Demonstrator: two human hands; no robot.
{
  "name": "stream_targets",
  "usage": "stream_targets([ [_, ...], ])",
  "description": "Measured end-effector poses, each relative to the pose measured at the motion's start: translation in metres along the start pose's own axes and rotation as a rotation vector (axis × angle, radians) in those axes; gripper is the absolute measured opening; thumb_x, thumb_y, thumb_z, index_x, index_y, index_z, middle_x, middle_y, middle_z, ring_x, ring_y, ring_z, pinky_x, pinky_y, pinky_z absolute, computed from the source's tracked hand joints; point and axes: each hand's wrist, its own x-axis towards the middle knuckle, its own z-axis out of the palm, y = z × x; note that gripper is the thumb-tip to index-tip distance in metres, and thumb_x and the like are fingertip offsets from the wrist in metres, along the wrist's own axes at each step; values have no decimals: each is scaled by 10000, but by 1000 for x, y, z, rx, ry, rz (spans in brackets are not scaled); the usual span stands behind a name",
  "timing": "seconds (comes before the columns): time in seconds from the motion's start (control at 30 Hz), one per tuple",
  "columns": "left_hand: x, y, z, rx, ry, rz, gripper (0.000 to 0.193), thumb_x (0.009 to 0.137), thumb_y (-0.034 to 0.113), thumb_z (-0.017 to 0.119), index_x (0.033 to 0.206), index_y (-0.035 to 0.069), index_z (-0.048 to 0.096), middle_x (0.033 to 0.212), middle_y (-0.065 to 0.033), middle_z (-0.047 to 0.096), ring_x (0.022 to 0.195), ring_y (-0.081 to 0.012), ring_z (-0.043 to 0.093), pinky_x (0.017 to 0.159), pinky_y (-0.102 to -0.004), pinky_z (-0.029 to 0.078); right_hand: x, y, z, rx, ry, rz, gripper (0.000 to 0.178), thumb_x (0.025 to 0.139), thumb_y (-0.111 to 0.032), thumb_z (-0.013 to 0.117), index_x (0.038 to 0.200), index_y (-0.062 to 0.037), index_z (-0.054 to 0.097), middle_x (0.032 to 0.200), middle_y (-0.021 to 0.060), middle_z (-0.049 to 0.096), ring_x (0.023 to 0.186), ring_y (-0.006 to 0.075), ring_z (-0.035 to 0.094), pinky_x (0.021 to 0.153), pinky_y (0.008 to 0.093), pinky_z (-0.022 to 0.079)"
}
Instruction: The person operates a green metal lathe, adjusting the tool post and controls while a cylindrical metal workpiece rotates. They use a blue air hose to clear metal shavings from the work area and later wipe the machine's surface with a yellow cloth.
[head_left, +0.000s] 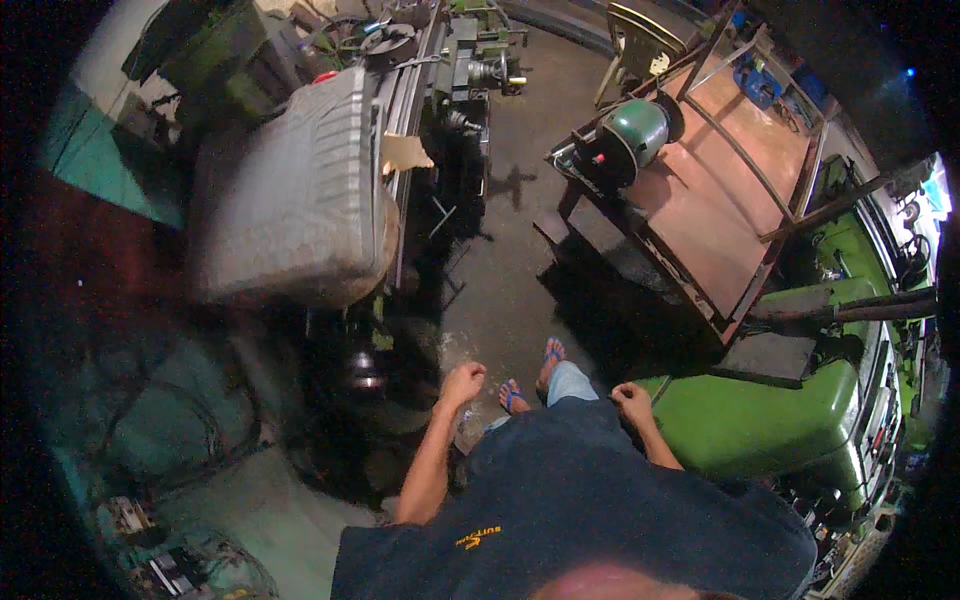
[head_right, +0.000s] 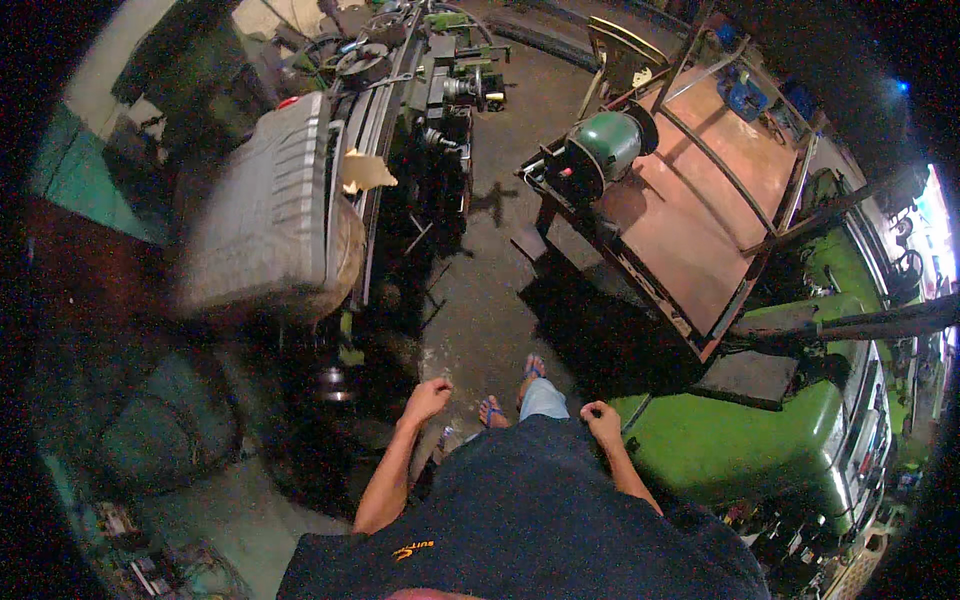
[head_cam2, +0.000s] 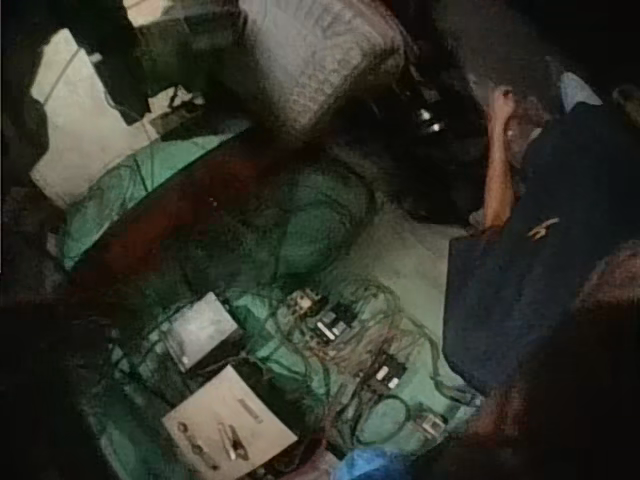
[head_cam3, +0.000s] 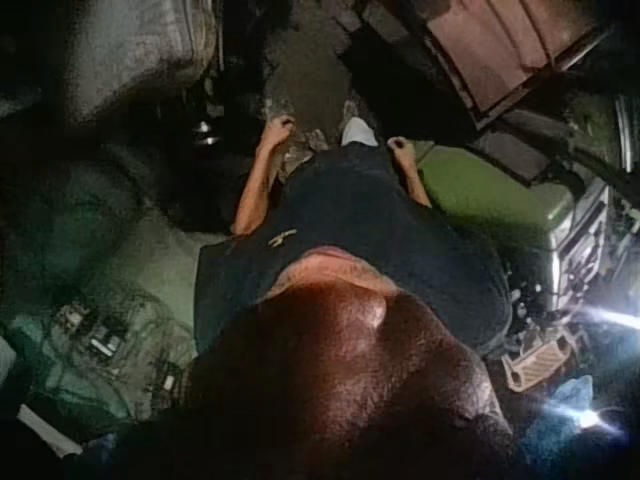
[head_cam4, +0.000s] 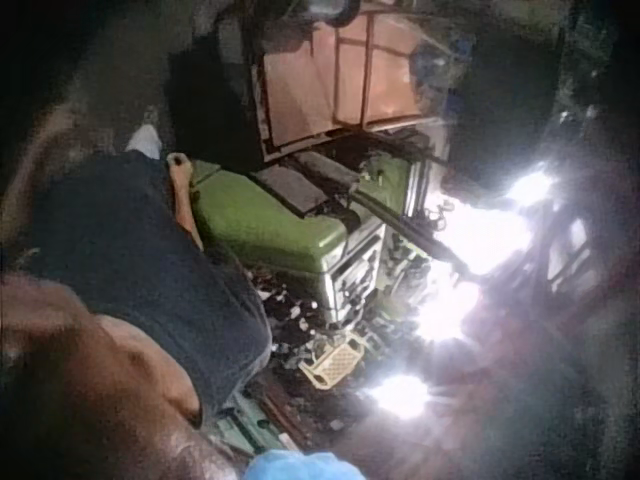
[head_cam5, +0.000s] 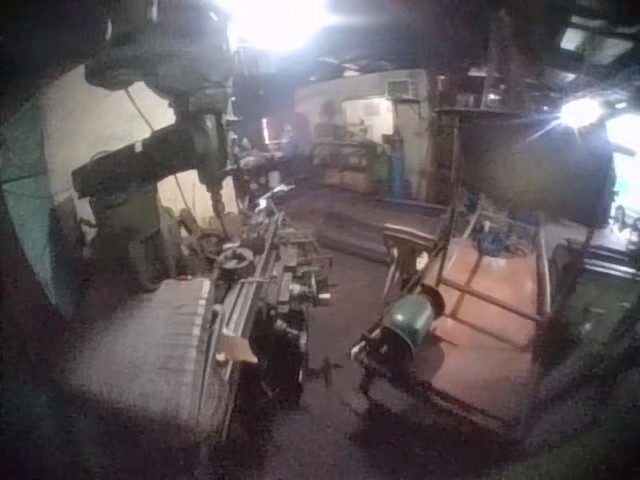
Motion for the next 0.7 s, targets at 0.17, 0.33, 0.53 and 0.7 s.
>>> stream_targets([
  [0.17, 83, 67, -17, 180, -219, 42, 285, 885, 270, 640, 1091, 89, 719, 1025, -136, 736, 983, -291, 698, 853, -393, 528, 16, -80, -22, 61, -85, -69, 140, 873, -154, 723, 945, -37, 701, 841, 21, 687, 746, 107, 626, 673, 274, 499],
  [0.33, 133, 288, -26, -48, -1008, 768, 407, 1017, 402, 549, 1162, 56, 706, 1110, -115, 729, 1035, -225, 677, 890, -354, 513, 78, -142, -73, -50, -139, -143, 182, 839, -185, 742, 945, -40, 709, 792, 35, 679, 683, 98, 559, 648, 295, 471],
  [0.53, 42, 491, -1, -181, -2105, 694, 657, 1080, 504, 285, 1298, -19, 618, 1304, -161, 637, 1228, -242, 542, 1091, -377, 364, 171, -192, -115, -310, -242, -154, 218, 825, -181, 729, 978, -29, 693, 813, 107, 679, 662, 180, 599, 651, 334, 496],
  [0.7, 84, 512, -7, 60, -2230, 759, 700, 1077, 533, 263, 1380, -41, 529, 1250, -181, 626, 1088, -228, 546, 956, -346, 431, 183, -177, -114, -196, -34, -17, 201, 842, -161, 709, 981, -17, 691, 813, 102, 682, 663, 176, 601, 657, 313, 496],
])
